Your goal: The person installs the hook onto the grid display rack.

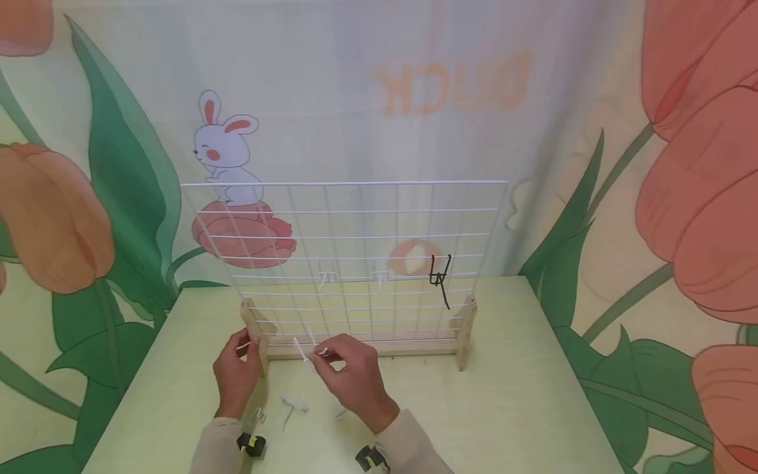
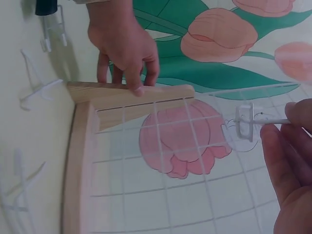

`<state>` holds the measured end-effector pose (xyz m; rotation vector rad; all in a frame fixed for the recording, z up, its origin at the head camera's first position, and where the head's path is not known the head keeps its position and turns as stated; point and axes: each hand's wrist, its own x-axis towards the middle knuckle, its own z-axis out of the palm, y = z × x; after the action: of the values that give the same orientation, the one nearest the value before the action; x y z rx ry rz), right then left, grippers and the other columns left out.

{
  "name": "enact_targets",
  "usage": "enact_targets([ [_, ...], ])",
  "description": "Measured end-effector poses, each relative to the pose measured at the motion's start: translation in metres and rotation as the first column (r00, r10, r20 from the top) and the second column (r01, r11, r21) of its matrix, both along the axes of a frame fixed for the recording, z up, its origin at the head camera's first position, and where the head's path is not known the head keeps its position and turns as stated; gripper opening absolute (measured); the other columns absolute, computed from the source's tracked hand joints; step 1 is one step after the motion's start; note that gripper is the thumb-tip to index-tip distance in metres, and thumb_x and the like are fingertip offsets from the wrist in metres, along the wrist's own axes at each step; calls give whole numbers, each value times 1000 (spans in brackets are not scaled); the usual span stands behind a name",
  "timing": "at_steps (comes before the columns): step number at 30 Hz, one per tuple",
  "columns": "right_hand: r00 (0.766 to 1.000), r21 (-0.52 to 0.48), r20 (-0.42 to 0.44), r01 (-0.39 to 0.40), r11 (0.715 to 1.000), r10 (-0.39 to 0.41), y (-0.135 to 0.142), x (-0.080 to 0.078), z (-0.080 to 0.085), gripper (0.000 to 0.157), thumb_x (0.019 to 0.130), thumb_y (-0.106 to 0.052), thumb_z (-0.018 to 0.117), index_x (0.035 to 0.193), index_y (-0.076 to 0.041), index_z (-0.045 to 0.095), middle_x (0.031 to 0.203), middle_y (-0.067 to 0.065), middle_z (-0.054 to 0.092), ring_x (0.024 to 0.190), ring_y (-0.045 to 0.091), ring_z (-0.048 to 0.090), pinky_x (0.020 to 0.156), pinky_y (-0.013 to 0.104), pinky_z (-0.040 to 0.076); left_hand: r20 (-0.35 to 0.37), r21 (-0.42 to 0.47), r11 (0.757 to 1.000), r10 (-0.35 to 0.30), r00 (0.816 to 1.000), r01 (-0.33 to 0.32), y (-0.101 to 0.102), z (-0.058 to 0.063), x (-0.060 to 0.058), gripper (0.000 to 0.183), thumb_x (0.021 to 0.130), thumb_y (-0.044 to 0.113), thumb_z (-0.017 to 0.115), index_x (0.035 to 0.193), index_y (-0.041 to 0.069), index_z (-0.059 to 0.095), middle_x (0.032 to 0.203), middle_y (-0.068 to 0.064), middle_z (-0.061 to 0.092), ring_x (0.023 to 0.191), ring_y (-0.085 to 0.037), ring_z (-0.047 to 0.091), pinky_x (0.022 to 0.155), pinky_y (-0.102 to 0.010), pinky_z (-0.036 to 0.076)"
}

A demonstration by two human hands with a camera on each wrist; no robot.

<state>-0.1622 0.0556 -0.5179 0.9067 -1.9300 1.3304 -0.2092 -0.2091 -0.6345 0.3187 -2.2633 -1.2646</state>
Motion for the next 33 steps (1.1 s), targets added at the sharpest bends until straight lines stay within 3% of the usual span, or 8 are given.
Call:
enact_targets([
  [13,979,26,-189,87,996,-80,-19,-7,37,17,84,-2,87,94,-9,75,89,3,76,79,11,76,74,17,62,25,-11,1000,9,1000,-9,3,3,1,34,106,23,67,137,9,67,129,-16,74,109,-38,76,89,-56,63],
  [22,973,-16,-209,99,995,-101,-30,-11,65,21,82,1,88,97,-7,76,90,4,77,81,11,77,77,18,62,27,-19,1000,10,1000,-9,2,2,2,34,106,23,67,138,10,67,130,-16,74,108,-38,76,90,-56,63],
  [33,956,1,-237,180,984,-175,-48,-20,95,14,88,-8,86,97,-6,76,91,5,78,82,13,76,81,17,61,16,-27,1000,16,1000,-15,3,3,1,33,105,22,67,135,8,68,129,-18,74,107,-40,76,89,-57,63],
])
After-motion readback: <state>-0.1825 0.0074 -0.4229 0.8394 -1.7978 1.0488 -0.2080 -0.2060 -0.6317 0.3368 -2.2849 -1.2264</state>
